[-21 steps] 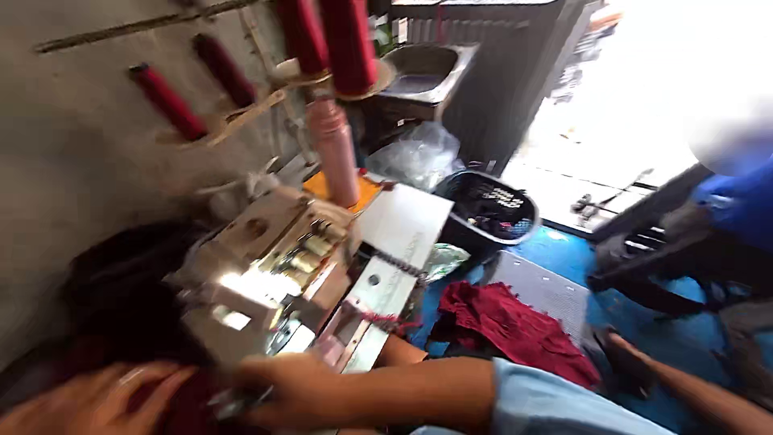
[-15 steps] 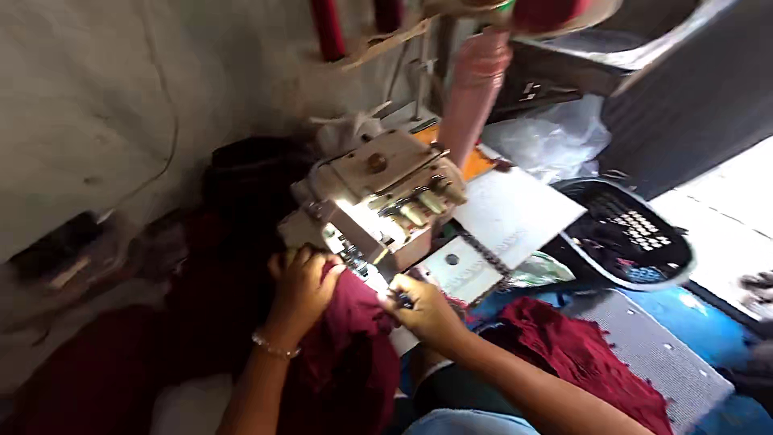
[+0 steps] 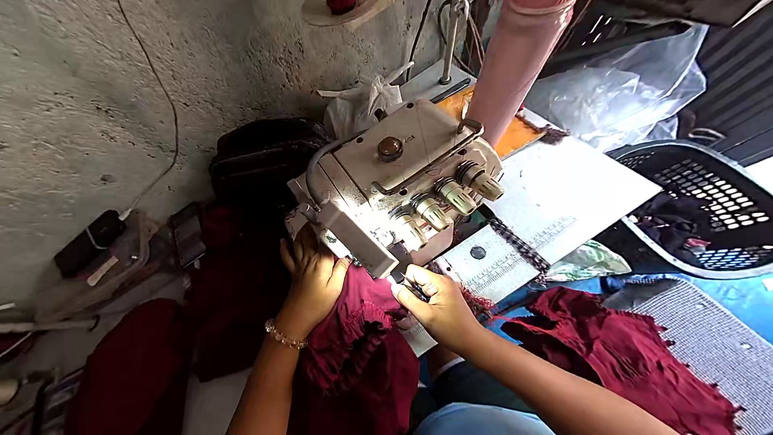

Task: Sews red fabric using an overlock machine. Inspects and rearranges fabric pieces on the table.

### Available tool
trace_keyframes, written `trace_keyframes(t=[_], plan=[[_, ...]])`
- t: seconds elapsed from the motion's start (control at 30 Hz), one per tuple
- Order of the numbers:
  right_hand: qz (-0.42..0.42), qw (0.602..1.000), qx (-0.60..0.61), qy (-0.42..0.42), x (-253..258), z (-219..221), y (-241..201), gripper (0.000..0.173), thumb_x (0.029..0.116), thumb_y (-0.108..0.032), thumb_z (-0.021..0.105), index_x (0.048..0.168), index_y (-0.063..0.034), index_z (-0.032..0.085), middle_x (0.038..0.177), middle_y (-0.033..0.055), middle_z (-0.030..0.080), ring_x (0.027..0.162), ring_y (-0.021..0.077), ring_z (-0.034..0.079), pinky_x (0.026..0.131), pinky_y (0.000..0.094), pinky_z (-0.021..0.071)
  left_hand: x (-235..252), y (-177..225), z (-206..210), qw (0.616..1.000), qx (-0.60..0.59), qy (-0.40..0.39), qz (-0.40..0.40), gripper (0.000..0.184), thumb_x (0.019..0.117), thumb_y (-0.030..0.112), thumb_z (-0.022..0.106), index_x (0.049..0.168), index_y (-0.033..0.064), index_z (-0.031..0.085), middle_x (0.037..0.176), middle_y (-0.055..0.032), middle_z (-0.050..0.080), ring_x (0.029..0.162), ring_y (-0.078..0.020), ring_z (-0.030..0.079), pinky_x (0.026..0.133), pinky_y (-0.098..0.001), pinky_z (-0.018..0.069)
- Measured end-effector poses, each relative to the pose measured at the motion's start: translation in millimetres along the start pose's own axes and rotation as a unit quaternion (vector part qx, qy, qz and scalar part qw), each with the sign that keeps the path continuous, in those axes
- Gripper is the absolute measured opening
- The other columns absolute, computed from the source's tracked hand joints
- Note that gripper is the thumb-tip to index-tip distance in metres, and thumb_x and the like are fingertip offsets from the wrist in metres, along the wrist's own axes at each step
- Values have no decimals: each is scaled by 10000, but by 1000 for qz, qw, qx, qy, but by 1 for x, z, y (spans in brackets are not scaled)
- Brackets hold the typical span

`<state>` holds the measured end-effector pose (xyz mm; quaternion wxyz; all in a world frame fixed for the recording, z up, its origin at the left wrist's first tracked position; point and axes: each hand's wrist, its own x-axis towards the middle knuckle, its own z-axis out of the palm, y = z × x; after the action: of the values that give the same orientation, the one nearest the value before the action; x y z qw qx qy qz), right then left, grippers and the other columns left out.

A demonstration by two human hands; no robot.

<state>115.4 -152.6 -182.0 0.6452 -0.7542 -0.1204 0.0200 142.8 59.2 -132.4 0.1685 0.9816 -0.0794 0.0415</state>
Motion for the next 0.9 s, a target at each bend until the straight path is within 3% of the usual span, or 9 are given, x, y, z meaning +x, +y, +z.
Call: trace_keyframes(t=[0.13,0.43,0.57,0.63,0.67,0.73,0.8,0.83,0.9], plan=[[5,1000,1,1,3,-2,-1,225,953,-232,569,752,-143,522,617,-103,404,551,-26,389,529,173,316,3,-1,0,1000,-24,8,2,491,1027,382,459,1282,20,670,1498,-217,515,1533,-387,255,1179,-703,-29],[24,1000,-14,3,8,-2,-4,227,955,-259,560,759,-151,521,620,-100,396,552,1,392,537,210,328,15,-5,-1,999,-18,4,-45,608,980,432,538,1420,13,570,1585,-252,384,1554,-408,170,1156,-730,-55],[34,999,-24,-26,9,-7,-3,256,976,-294,562,764,-153,531,629,-92,411,564,14,409,549,231,345,6,-15,-16,994,1,8,-109,771,866,588,676,1407,51,561,1596,-208,362,1527,-426,214,1143,-766,36],[42,996,-43,-67,14,-16,-6,274,976,-323,568,768,-147,541,640,-79,423,578,36,421,560,260,355,-20,1,-39,993,23,69,-96,595,926,490,653,1314,41,625,1480,-240,498,1414,-490,387,1067,-786,217],[49,993,-53,-89,18,-20,-8,281,973,-331,576,771,-137,556,645,-67,435,587,49,431,568,277,362,-37,20,-43,989,34,130,-68,446,958,388,622,1217,28,665,1351,-238,598,1281,-484,515,975,-748,323],[63,988,-67,-123,24,-28,-12,291,963,-336,599,757,-132,575,640,-68,451,584,43,441,567,275,369,-67,68,-26,975,27,221,-15,258,949,309,584,1047,91,682,1097,-128,700,1062,-322,642,878,-571,439],[67,985,-77,-142,31,-32,-15,287,957,-331,613,742,-145,576,627,-86,447,576,21,435,562,254,362,-80,97,20,964,33,264,18,288,900,378,670,1091,164,653,1090,-78,681,1035,-254,619,894,-467,424],[67,984,-78,-148,33,-32,-17,289,959,-321,615,734,-146,571,626,-90,442,579,17,430,568,251,357,-78,97,44,957,62,282,23,382,866,414,709,1140,163,621,1107,-88,648,1030,-271,575,889,-452,374],[69,982,-74,-159,34,-33,-20,285,963,-306,613,729,-152,564,630,-91,449,586,14,443,577,247,366,-73,82,67,940,119,318,21,412,796,372,718,1132,154,624,1074,-76,648,1007,-282,560,882,-428,361]])
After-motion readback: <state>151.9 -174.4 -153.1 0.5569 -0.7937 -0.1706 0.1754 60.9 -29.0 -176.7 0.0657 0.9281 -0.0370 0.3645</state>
